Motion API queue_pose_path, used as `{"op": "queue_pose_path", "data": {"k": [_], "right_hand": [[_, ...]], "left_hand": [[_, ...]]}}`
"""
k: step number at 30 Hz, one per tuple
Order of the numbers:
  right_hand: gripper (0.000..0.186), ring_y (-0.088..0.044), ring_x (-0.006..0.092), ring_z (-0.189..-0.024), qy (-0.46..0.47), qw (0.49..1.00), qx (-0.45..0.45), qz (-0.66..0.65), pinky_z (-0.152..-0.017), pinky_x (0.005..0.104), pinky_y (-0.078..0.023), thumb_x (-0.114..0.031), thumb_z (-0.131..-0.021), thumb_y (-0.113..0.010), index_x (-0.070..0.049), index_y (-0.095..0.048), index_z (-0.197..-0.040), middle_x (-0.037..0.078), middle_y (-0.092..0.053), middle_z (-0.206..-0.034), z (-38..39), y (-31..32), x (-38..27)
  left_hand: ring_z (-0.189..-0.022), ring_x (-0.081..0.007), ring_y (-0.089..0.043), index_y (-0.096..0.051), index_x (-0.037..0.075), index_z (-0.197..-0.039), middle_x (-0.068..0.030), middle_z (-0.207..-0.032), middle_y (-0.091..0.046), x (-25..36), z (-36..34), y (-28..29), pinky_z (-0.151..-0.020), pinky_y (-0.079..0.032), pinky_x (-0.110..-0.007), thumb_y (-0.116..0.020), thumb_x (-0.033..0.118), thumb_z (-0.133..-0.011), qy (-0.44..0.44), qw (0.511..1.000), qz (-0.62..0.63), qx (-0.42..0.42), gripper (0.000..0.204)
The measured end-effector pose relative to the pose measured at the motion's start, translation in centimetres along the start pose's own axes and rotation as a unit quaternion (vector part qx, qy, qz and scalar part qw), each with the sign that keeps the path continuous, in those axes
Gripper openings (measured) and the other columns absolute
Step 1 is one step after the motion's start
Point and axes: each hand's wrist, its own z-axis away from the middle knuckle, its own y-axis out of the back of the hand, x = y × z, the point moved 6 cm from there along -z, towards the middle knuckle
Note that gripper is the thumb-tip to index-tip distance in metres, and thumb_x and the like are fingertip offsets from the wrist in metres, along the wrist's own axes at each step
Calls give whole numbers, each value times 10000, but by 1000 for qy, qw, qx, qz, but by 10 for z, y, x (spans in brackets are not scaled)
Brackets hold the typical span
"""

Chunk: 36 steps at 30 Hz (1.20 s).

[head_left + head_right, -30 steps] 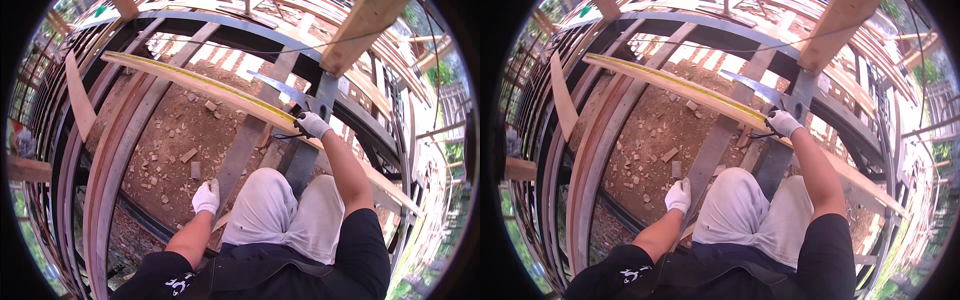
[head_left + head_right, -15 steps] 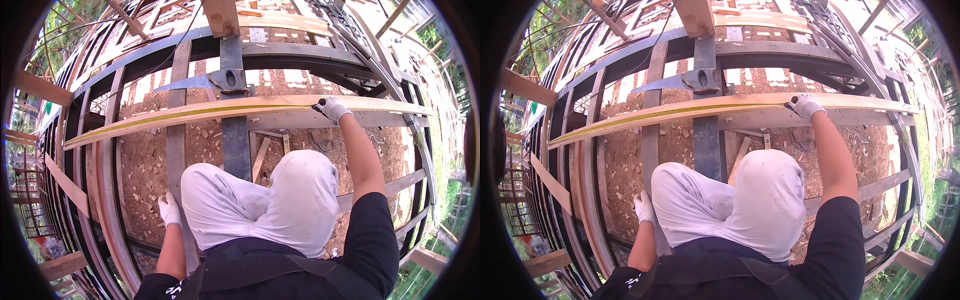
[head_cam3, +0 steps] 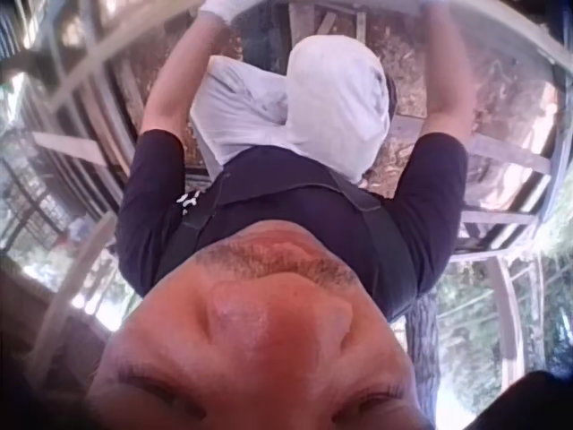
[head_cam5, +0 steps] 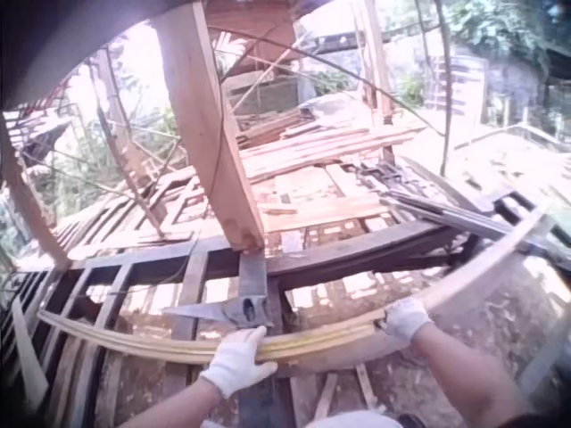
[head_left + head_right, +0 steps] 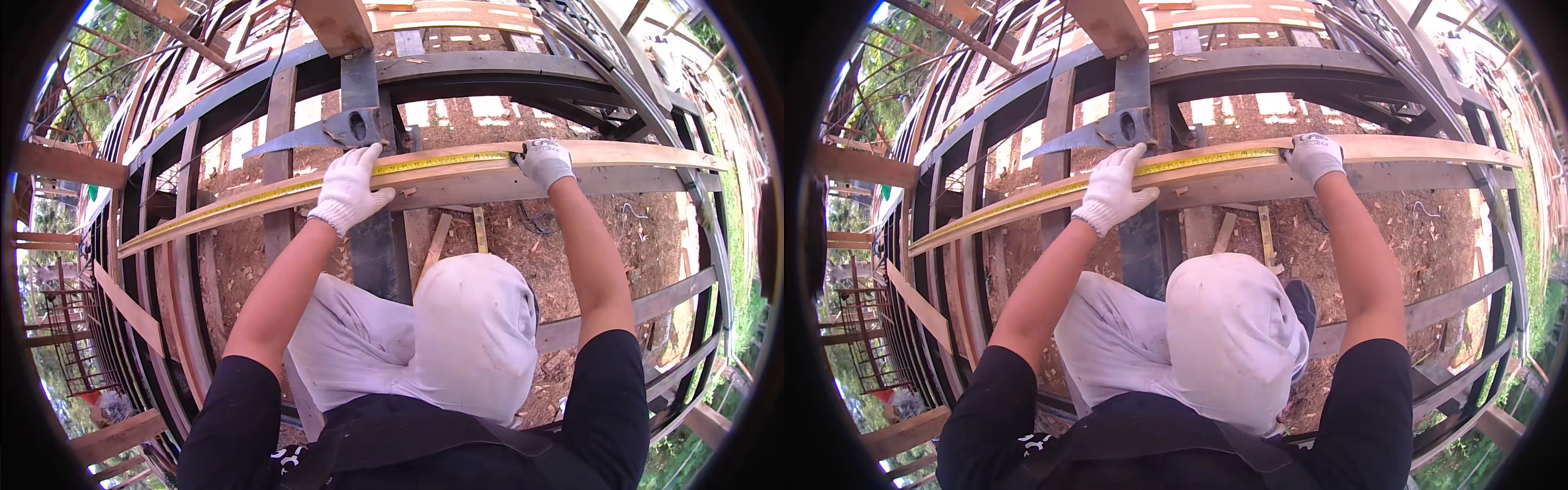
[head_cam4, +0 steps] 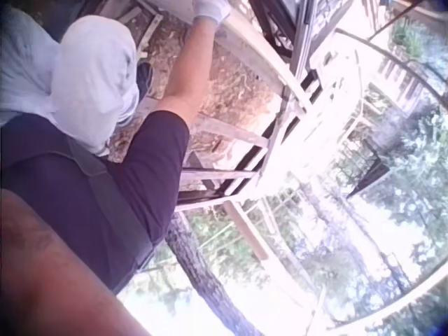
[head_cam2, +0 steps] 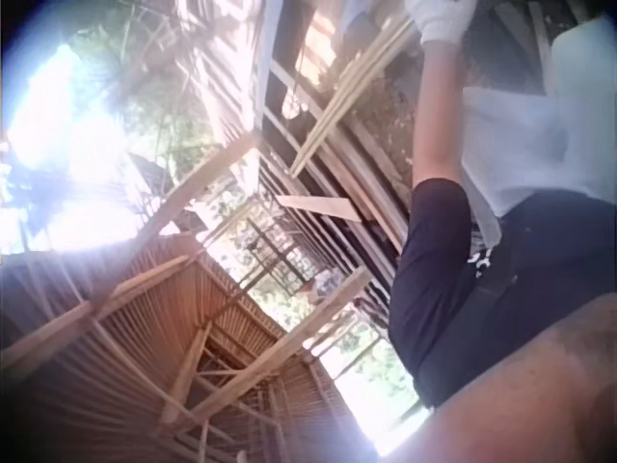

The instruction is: The person measures a wooden plank with a tape measure, cuts through it using a hand saw, removes the severed piece, and then saws another section of the plank.

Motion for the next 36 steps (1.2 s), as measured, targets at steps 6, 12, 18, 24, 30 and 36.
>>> {"op": "queue_pose_path", "data": {"k": [6,12,18,24,30,36], "right_hand": [[437,-715,310,-1193,-37,997,9,-61,-998,464,-568,-486,-1034,-599,-141,-746,-1259,128,-764,-1243,6,-7,3],[421,-728,319,-1156,-22,997,28,-63,-987,480,-573,-464,-1019,-592,-138,-764,-1222,140,-767,-1222,12,-9,5],[384,-731,324,-1149,52,996,10,-68,-979,480,-576,-390,-1025,-575,-112,-783,-1188,150,-776,-1196,33,5,-51],[409,-732,346,-1123,169,983,-36,-61,-993,468,-568,-416,-1029,-582,-96,-776,-1195,181,-773,-1174,51,14,-151],[407,-733,353,-1111,130,989,-64,-23,-987,469,-568,-429,-1023,-600,-101,-782,-1181,172,-773,-1178,38,6,-141],[431,-718,359,-1135,63,996,-57,-8,-1005,465,-555,-456,-1036,-589,-94,-783,-1165,192,-761,-1194,36,-1,-82]], "left_hand": [[-1306,-350,-601,-558,79,-1456,-175,-1366,-647,55,-72,-60,-1110,-470,-454,-851,482,-770,-16,993,-14,-119,848],[-1180,-318,-676,-681,113,-1280,-131,-1210,-720,56,-83,-67,-1014,-542,-445,-864,513,-725,-2,988,-1,-153,708],[-1200,-336,-658,-673,92,-1293,-144,-1247,-700,7,-39,-33,-1031,-536,-444,-889,477,-718,4,982,-15,-190,725],[-1196,-363,-655,-663,55,-1290,-188,-1203,-704,-86,43,15,-1050,-524,-458,-903,441,-722,37,987,-26,-153,728],[-1220,-325,-649,-669,97,-1299,-135,-1231,-708,-126,94,5,-1078,-503,-440,-891,407,-729,96,980,-32,-171,686],[-1255,-330,-621,-646,118,-1340,-130,-1258,-685,-137,104,-16,-1121,-455,-453,-915,385,-696,110,986,5,-125,747]]}}
